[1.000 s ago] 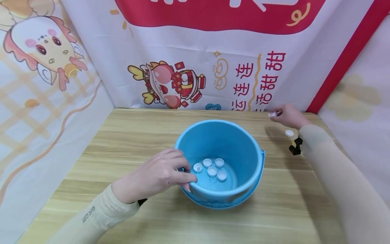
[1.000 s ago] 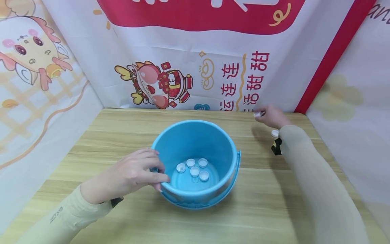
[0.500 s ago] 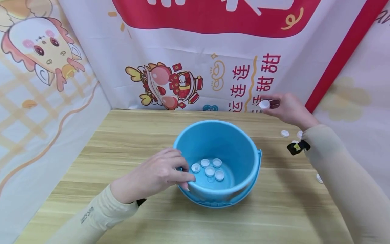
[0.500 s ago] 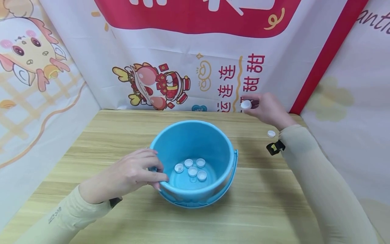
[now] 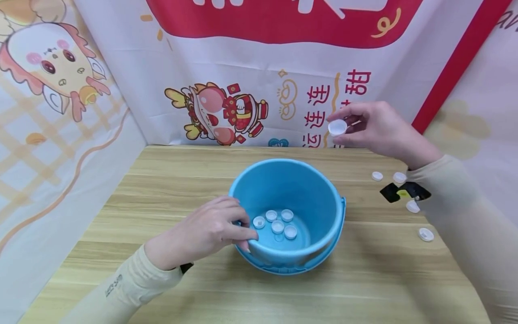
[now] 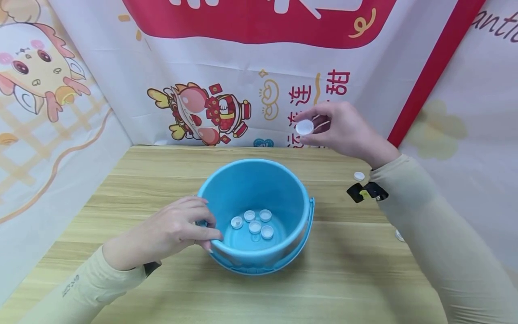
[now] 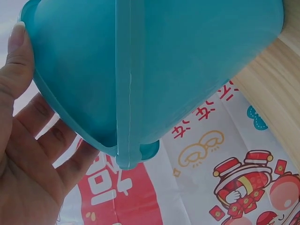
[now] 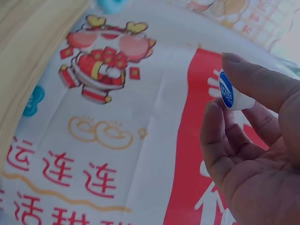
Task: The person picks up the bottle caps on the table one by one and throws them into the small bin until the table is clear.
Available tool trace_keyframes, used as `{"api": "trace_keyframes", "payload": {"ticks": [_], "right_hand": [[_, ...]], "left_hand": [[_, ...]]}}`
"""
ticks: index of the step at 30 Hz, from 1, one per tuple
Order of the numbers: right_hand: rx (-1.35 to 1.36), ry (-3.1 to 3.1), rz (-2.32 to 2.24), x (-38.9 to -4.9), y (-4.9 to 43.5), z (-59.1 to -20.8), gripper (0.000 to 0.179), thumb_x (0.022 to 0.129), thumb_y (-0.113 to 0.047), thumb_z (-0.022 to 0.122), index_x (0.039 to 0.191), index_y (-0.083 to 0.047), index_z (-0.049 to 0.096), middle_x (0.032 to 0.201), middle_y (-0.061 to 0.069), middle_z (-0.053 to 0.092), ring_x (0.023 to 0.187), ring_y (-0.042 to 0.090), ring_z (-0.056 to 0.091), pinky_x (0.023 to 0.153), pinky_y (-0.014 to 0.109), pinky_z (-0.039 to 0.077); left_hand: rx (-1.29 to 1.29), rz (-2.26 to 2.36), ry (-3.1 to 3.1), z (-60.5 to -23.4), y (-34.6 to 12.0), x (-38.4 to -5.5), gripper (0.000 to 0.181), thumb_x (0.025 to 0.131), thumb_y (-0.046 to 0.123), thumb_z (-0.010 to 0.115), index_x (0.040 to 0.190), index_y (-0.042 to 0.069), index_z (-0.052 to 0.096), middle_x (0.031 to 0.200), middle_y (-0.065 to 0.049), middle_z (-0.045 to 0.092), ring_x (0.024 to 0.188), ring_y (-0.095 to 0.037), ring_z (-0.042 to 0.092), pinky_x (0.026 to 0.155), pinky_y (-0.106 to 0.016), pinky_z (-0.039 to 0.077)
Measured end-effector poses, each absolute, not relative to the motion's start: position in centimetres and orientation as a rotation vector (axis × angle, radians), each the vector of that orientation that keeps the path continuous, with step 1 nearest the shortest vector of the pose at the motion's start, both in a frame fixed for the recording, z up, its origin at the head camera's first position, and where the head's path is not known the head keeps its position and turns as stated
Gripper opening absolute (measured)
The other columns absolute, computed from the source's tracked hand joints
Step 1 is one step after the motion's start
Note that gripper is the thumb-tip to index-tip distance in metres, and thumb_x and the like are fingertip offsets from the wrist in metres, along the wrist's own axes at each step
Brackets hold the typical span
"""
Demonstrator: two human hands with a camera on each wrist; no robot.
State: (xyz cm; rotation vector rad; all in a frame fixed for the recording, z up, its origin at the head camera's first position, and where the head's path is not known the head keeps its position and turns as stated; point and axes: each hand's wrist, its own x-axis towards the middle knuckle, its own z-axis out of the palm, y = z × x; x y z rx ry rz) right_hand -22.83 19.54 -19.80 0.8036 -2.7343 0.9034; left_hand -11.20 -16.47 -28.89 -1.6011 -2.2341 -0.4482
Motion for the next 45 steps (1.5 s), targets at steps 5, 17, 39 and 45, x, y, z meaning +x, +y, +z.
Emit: {"api": "trace_keyframes", "payload": {"ticks": [5, 17, 39, 45], "right_hand": [[0.858, -2.744, 0.939, -21.5, 18.0, -18.9, 0.046, 0.082, -0.016, 0.084, 0.125, -0.017, 0.069, 0.111, 0.003, 0.069, 0.087, 0.018, 0.066, 0.072, 0.018, 0.054], [1.148, -2.720, 1.160, -19.4, 13.9, -19.5, 0.045, 0.081, -0.019, 0.084, 0.123, -0.012, 0.070, 0.111, 0.000, 0.070, 0.087, 0.016, 0.069, 0.077, 0.031, 0.057], [1.216, -2.694, 1.321, -19.1, 10.2, -18.9, 0.048, 0.081, -0.019, 0.084, 0.125, -0.012, 0.068, 0.114, -0.001, 0.070, 0.093, 0.015, 0.069, 0.080, 0.034, 0.057], [1.231, -2.692, 1.308, -19.3, 9.8, -19.1, 0.047, 0.081, -0.021, 0.084, 0.125, -0.013, 0.068, 0.113, -0.002, 0.070, 0.092, 0.014, 0.069, 0.079, 0.033, 0.057]], "left_hand": [[-1.597, -0.445, -2.260, -28.9, -16.6, -11.2, 0.028, 0.080, 0.033, 0.079, 0.106, 0.021, 0.079, 0.091, 0.001, 0.067, 0.087, -0.017, 0.058, 0.079, -0.034, 0.052], [-1.595, -0.450, -2.269, -28.9, -16.6, -11.3, 0.027, 0.081, 0.034, 0.078, 0.105, 0.021, 0.079, 0.090, 0.001, 0.066, 0.087, -0.017, 0.057, 0.079, -0.033, 0.051], [-1.610, -0.397, -2.286, -28.7, -16.6, -11.3, 0.029, 0.079, 0.033, 0.080, 0.107, 0.023, 0.078, 0.092, 0.002, 0.067, 0.088, -0.017, 0.057, 0.081, -0.034, 0.052], [-1.614, -0.402, -2.269, -28.8, -16.6, -11.3, 0.030, 0.078, 0.032, 0.082, 0.106, 0.022, 0.078, 0.092, 0.001, 0.067, 0.088, -0.017, 0.058, 0.081, -0.035, 0.052]]}}
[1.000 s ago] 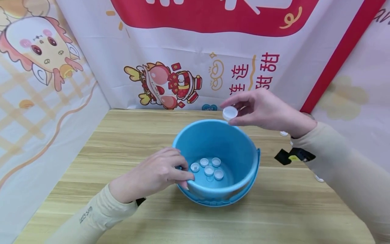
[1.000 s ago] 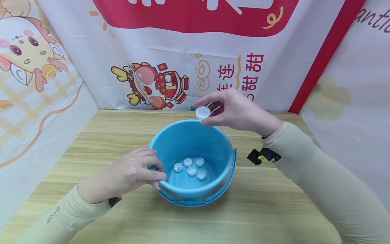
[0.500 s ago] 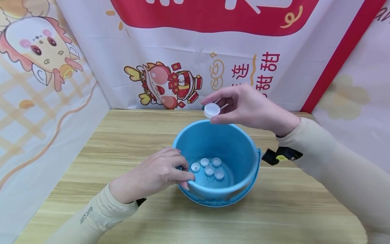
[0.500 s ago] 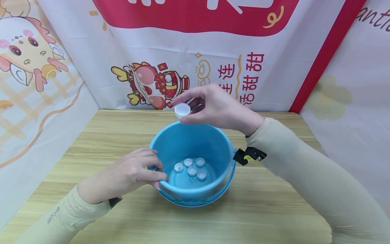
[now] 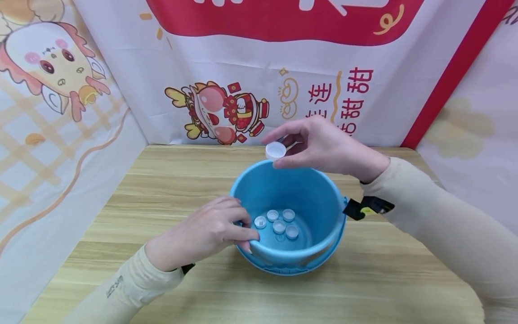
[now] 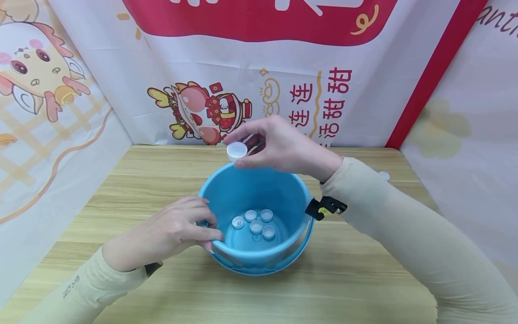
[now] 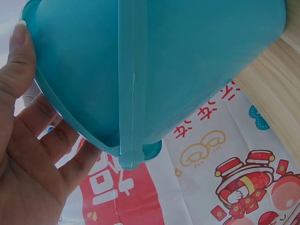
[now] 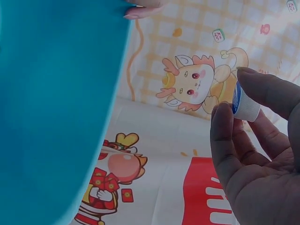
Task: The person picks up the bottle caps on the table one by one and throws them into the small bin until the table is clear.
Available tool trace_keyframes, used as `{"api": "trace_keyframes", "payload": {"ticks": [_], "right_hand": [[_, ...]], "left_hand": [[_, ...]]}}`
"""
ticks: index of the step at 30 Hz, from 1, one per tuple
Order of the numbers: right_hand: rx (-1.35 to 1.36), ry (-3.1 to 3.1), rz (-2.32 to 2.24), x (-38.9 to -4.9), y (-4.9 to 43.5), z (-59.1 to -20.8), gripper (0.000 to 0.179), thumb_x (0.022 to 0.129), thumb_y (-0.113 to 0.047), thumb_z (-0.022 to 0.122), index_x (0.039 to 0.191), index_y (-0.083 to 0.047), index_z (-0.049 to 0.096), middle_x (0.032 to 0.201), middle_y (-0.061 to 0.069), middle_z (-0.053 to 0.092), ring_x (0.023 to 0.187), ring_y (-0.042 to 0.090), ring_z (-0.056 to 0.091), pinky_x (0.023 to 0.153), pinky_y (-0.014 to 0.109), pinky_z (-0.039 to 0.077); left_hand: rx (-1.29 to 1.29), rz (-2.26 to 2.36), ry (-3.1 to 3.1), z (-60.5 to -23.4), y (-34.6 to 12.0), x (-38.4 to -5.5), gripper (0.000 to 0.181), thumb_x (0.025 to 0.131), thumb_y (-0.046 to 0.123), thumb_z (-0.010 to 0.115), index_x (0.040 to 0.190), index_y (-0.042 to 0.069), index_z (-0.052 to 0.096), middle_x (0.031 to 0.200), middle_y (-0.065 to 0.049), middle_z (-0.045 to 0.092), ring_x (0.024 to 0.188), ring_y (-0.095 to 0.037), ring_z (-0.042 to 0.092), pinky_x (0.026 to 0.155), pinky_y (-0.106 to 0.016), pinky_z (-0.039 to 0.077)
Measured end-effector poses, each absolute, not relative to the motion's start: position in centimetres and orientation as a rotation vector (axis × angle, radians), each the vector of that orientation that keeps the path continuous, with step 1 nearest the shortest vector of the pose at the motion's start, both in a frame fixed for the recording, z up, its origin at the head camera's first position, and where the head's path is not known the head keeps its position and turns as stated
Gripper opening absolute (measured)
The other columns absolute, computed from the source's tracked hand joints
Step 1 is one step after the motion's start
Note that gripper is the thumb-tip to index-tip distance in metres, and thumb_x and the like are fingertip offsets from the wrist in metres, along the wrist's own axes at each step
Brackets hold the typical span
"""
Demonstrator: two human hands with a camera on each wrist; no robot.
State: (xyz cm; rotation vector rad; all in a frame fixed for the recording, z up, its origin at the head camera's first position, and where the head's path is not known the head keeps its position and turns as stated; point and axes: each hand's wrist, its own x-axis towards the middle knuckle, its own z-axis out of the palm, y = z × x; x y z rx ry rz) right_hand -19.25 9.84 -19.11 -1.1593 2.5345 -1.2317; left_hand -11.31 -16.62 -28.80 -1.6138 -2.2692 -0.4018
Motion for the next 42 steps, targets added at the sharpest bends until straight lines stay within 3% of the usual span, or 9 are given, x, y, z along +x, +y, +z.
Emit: {"api": "trace_keyframes", "payload": {"ticks": [6, 14, 22, 28, 34, 38, 42], "right_hand": [[-1.176, 2.490, -1.236, -19.3, 9.6, -19.5, 0.047, 0.081, -0.021, 0.084, 0.125, -0.013, 0.068, 0.115, -0.002, 0.069, 0.093, 0.014, 0.069, 0.080, 0.033, 0.057], [-1.165, 2.440, -1.191, -19.5, 9.8, -20.3, 0.055, 0.079, -0.023, 0.085, 0.129, -0.014, 0.064, 0.125, -0.004, 0.064, 0.113, 0.015, 0.061, 0.090, 0.039, 0.053], [-1.091, 2.494, -1.220, -20.4, 11.6, -20.9, 0.053, 0.080, -0.023, 0.085, 0.129, -0.015, 0.065, 0.125, -0.003, 0.064, 0.111, 0.016, 0.063, 0.086, 0.038, 0.055], [-0.892, 2.587, -1.268, -22.0, 15.1, -22.3, 0.052, 0.082, -0.023, 0.083, 0.130, -0.016, 0.064, 0.125, 0.000, 0.064, 0.109, 0.019, 0.063, 0.083, 0.037, 0.056], [-0.574, 2.648, -1.239, -24.3, 20.7, -24.7, 0.051, 0.088, -0.035, 0.076, 0.134, -0.022, 0.059, 0.129, 0.001, 0.060, 0.112, 0.021, 0.059, 0.085, 0.033, 0.055], [-0.389, 2.686, -1.171, -25.8, 24.8, -26.9, 0.059, 0.088, -0.048, 0.072, 0.138, -0.021, 0.055, 0.134, 0.006, 0.056, 0.116, 0.025, 0.056, 0.090, 0.039, 0.052], [-0.252, 2.702, -1.139, -27.5, 28.7, -29.7, 0.061, 0.092, -0.047, 0.067, 0.142, -0.016, 0.050, 0.135, 0.015, 0.055, 0.116, 0.031, 0.058, 0.091, 0.043, 0.052]], "left_hand": [[-1.612, -0.417, -2.271, -28.8, -16.6, -11.3, 0.030, 0.078, 0.031, 0.082, 0.106, 0.021, 0.078, 0.092, 0.001, 0.068, 0.089, -0.018, 0.058, 0.082, -0.035, 0.052], [-1.608, -0.417, -2.289, -28.8, -16.6, -11.3, 0.030, 0.078, 0.031, 0.082, 0.107, 0.021, 0.078, 0.092, 0.002, 0.068, 0.089, -0.017, 0.058, 0.081, -0.034, 0.052], [-1.602, -0.420, -2.299, -28.8, -16.6, -11.3, 0.028, 0.080, 0.031, 0.080, 0.106, 0.022, 0.078, 0.093, 0.001, 0.068, 0.090, -0.017, 0.058, 0.083, -0.036, 0.052], [-1.600, -0.411, -2.296, -28.8, -16.6, -11.3, 0.029, 0.079, 0.031, 0.081, 0.106, 0.022, 0.078, 0.092, 0.001, 0.067, 0.089, -0.017, 0.057, 0.082, -0.035, 0.052], [-1.597, -0.415, -2.290, -28.8, -16.5, -11.3, 0.030, 0.077, 0.030, 0.083, 0.105, 0.022, 0.078, 0.092, 0.001, 0.067, 0.089, -0.018, 0.057, 0.082, -0.035, 0.052], [-1.597, -0.419, -2.287, -28.8, -16.5, -11.3, 0.028, 0.079, 0.031, 0.081, 0.105, 0.022, 0.078, 0.092, 0.001, 0.067, 0.089, -0.018, 0.057, 0.083, -0.036, 0.052], [-1.598, -0.422, -2.281, -28.8, -16.5, -11.3, 0.028, 0.079, 0.031, 0.081, 0.105, 0.022, 0.078, 0.091, 0.001, 0.067, 0.088, -0.018, 0.057, 0.082, -0.036, 0.052]]}}
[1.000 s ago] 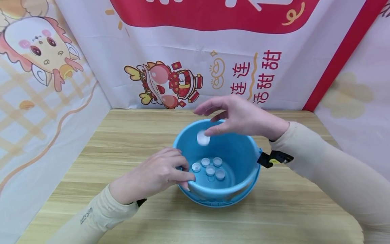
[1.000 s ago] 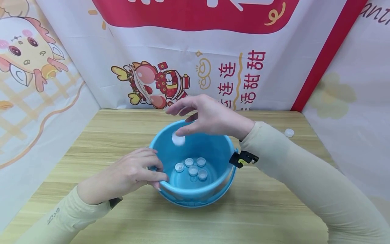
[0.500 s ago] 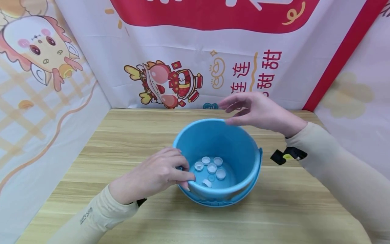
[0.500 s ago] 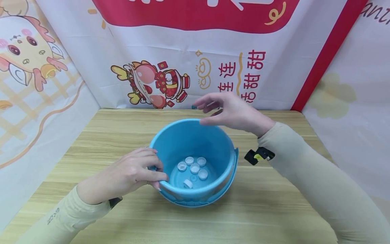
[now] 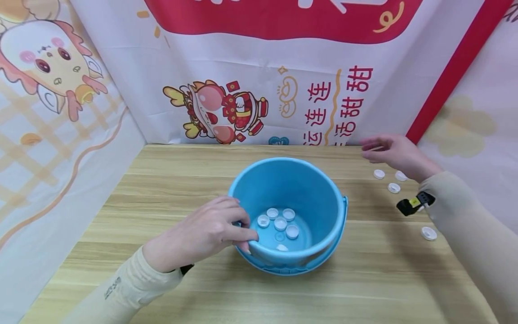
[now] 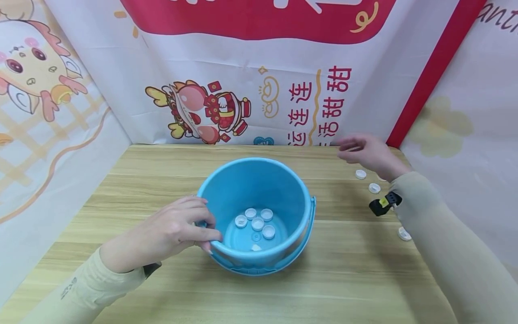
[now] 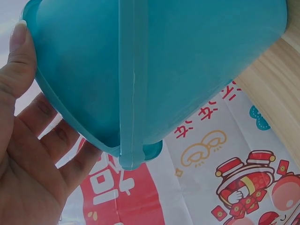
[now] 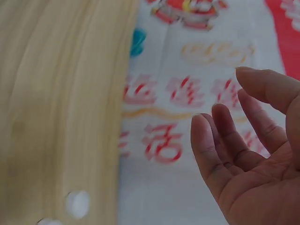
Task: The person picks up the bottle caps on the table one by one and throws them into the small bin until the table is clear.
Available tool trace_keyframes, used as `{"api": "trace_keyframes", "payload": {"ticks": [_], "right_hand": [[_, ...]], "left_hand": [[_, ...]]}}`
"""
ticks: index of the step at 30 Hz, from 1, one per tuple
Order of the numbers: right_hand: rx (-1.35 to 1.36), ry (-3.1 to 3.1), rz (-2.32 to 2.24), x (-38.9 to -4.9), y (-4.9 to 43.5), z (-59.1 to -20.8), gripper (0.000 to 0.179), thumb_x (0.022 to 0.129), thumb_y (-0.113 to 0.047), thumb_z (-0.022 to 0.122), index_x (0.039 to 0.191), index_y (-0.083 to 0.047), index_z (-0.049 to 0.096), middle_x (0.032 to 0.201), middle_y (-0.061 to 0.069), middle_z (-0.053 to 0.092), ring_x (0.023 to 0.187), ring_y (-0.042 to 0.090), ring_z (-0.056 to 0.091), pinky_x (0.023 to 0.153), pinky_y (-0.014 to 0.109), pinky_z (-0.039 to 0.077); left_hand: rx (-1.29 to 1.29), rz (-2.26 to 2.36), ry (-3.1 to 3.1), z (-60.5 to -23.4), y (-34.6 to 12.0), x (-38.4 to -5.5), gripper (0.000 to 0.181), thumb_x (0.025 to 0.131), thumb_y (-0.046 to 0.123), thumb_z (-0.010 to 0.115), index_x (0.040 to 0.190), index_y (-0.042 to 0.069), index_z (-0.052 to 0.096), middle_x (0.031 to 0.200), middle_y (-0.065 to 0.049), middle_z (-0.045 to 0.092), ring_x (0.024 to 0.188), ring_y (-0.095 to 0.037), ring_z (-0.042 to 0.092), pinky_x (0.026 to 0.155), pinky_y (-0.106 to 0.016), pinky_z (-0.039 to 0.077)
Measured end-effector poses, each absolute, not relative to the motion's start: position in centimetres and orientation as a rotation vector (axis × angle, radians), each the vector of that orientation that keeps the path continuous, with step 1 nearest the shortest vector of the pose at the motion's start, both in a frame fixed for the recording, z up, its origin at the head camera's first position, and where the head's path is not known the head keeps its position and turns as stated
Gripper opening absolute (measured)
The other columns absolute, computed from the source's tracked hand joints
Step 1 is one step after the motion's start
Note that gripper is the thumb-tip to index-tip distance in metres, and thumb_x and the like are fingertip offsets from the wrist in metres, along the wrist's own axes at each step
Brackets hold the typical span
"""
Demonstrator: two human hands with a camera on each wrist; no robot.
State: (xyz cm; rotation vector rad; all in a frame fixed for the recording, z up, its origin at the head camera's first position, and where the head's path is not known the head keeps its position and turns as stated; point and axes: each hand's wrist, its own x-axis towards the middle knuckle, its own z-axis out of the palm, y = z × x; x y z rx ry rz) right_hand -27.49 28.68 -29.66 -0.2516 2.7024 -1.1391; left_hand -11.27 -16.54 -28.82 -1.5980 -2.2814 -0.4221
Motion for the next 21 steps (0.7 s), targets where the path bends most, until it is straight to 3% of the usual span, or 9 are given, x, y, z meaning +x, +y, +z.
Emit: {"api": "trace_keyframes", "payload": {"ticks": [3, 6, 9, 15, 21], "right_hand": [[-0.187, 2.682, -1.130, -28.9, 31.3, -31.7, 0.059, 0.097, -0.040, 0.064, 0.144, -0.009, 0.046, 0.136, 0.021, 0.053, 0.113, 0.030, 0.061, 0.088, 0.037, 0.054], [-0.127, 2.655, -1.136, -30.3, 33.5, -33.7, 0.059, 0.099, -0.033, 0.063, 0.145, -0.002, 0.044, 0.138, 0.026, 0.051, 0.105, 0.019, 0.065, 0.084, 0.031, 0.055], [-0.114, 2.681, -1.098, -31.6, 35.3, -35.6, 0.059, 0.099, -0.027, 0.065, 0.143, 0.005, 0.044, 0.135, 0.029, 0.053, 0.098, 0.016, 0.066, 0.082, 0.032, 0.056], [-0.177, 2.851, -0.682, -33.6, 36.8, -38.3, 0.059, 0.092, -0.035, 0.071, 0.134, 0.005, 0.056, 0.126, 0.027, 0.061, 0.108, 0.039, 0.059, 0.087, 0.048, 0.049], [-0.095, 2.711, -0.685, -34.4, 36.7, -39.2, 0.068, 0.091, -0.040, 0.071, 0.139, 0.004, 0.050, 0.136, 0.031, 0.051, 0.117, 0.046, 0.050, 0.095, 0.062, 0.041]], "left_hand": [[-1.597, -0.419, -2.271, -28.8, -16.6, -11.3, 0.027, 0.079, 0.032, 0.081, 0.104, 0.022, 0.078, 0.091, 0.001, 0.066, 0.088, -0.018, 0.057, 0.082, -0.036, 0.052], [-1.596, -0.423, -2.273, -28.8, -16.6, -11.2, 0.028, 0.078, 0.031, 0.081, 0.104, 0.022, 0.078, 0.091, 0.001, 0.066, 0.088, -0.018, 0.057, 0.082, -0.036, 0.052], [-1.595, -0.419, -2.289, -28.8, -16.6, -11.2, 0.028, 0.078, 0.031, 0.082, 0.105, 0.023, 0.078, 0.092, 0.002, 0.067, 0.089, -0.018, 0.057, 0.083, -0.036, 0.052], [-1.594, -0.393, -2.310, -28.7, -16.7, -11.1, 0.029, 0.078, 0.032, 0.082, 0.106, 0.023, 0.078, 0.093, 0.002, 0.067, 0.089, -0.017, 0.057, 0.083, -0.035, 0.052], [-1.595, -0.409, -2.294, -28.7, -16.7, -11.1, 0.029, 0.078, 0.032, 0.082, 0.105, 0.023, 0.078, 0.091, 0.002, 0.066, 0.088, -0.017, 0.056, 0.082, -0.034, 0.051]]}}
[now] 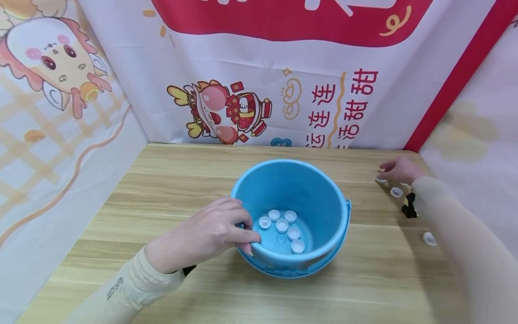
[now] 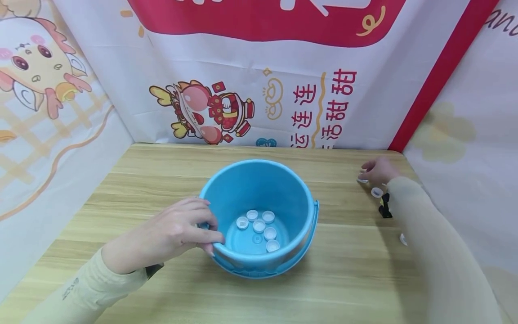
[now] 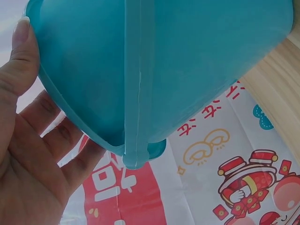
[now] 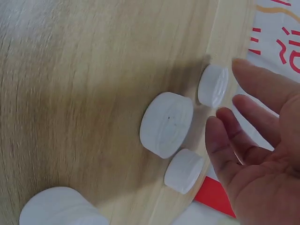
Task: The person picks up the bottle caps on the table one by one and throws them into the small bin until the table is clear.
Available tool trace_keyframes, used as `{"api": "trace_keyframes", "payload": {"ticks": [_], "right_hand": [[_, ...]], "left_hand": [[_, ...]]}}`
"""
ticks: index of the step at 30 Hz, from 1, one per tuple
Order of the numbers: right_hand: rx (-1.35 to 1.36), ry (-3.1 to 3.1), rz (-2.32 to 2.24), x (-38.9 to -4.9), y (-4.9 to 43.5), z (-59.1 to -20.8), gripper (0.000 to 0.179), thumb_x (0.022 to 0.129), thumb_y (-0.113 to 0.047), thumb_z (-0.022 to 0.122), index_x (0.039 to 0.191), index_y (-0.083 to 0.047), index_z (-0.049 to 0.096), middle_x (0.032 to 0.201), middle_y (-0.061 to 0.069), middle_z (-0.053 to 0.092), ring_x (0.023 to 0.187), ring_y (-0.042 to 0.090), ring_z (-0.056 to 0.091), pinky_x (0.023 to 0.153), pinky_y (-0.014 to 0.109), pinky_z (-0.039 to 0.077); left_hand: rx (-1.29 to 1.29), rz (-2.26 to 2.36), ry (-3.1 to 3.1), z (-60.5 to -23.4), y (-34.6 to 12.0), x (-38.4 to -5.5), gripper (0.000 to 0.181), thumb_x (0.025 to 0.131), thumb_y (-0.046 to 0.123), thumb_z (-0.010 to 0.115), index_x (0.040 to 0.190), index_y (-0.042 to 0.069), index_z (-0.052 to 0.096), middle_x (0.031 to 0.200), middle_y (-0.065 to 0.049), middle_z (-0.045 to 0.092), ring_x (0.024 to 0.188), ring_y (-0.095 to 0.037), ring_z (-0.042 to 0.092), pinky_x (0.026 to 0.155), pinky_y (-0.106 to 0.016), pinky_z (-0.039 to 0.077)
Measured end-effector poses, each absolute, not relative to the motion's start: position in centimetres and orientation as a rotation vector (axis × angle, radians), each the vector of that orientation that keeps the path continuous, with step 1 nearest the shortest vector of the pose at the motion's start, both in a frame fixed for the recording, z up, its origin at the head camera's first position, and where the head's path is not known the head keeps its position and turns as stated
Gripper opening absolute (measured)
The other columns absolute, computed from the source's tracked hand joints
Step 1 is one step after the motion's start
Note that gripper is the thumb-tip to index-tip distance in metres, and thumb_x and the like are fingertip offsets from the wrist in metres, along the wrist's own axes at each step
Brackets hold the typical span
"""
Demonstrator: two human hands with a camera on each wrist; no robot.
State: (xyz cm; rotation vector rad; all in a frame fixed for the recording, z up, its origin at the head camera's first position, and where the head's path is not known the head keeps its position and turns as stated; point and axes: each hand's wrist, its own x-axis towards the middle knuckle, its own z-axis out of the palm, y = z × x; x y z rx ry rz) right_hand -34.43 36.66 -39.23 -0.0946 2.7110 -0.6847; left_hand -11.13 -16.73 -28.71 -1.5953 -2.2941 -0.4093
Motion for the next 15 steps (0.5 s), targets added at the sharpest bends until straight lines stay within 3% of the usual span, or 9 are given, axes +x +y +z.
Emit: {"api": "trace_keyframes", "payload": {"ticks": [10, 15], "right_hand": [[-0.104, 2.781, -0.594, -34.09, 36.27, -39.81, 0.050, 0.092, -0.027, 0.072, 0.125, 0.008, 0.061, 0.117, 0.027, 0.063, 0.102, 0.040, 0.055, 0.086, 0.056, 0.047], [-0.076, 2.763, -0.648, -33.79, 35.83, -39.71, 0.057, 0.092, -0.033, 0.072, 0.128, 0.008, 0.059, 0.117, 0.027, 0.063, 0.102, 0.040, 0.055, 0.086, 0.056, 0.047]], "left_hand": [[-1.592, -0.403, -2.290, -28.73, -16.63, -11.19, 0.030, 0.077, 0.032, 0.082, 0.105, 0.023, 0.078, 0.092, 0.002, 0.066, 0.088, -0.018, 0.057, 0.082, -0.034, 0.052], [-1.589, -0.404, -2.284, -28.75, -16.55, -11.28, 0.029, 0.077, 0.032, 0.082, 0.104, 0.023, 0.078, 0.091, 0.002, 0.066, 0.088, -0.017, 0.057, 0.081, -0.034, 0.052]]}}
